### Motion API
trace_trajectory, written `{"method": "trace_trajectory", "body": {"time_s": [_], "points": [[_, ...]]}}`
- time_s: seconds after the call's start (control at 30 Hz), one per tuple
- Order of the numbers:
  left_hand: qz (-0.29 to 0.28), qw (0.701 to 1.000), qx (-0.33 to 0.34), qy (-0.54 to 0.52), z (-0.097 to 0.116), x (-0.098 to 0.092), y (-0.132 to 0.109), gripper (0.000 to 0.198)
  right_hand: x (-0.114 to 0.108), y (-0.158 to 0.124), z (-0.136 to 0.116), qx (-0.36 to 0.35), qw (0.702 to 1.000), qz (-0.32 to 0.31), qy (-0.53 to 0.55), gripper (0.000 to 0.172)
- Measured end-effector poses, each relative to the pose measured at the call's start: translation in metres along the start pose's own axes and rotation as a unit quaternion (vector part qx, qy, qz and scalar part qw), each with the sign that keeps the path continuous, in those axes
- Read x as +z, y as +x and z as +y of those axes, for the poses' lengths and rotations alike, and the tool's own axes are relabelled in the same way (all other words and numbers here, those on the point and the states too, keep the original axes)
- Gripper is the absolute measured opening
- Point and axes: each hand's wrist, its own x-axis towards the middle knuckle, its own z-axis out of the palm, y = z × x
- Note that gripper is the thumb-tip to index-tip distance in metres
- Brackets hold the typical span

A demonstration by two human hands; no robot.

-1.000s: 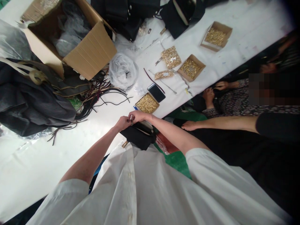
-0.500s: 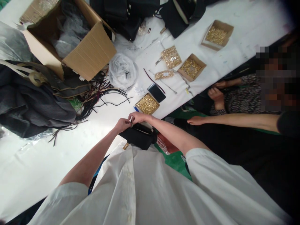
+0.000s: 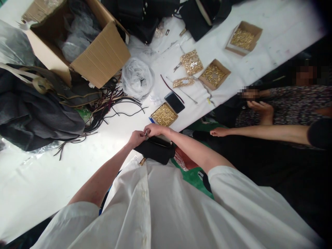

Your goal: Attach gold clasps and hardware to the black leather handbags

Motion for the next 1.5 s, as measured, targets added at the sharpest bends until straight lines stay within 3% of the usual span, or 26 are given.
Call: {"method": "trace_trajectory", "body": {"time_s": [0.33, 0.63, 1.17, 1.5], "points": [[0.014, 1.0, 0.021, 0.002, 0.002, 0.002, -0.001, 0.013, 0.009, 0.002, -0.003, 0.016, 0.998, 0.045, -0.035, 0.043], [0.016, 1.0, 0.004, -0.004, 0.002, 0.001, 0.003, 0.013, 0.018, -0.003, 0.007, 0.035, 0.996, 0.084, -0.018, 0.03], [0.016, 1.0, -0.009, -0.011, -0.003, 0.004, 0.005, 0.01, 0.012, 0.003, -0.001, 0.043, 0.998, 0.044, -0.034, 0.031], [-0.029, 0.999, -0.036, -0.027, -0.011, -0.002, 0.013, 0.018, 0.006, 0.004, -0.003, 0.057, 0.998, 0.013, -0.019, 0.032]]}}
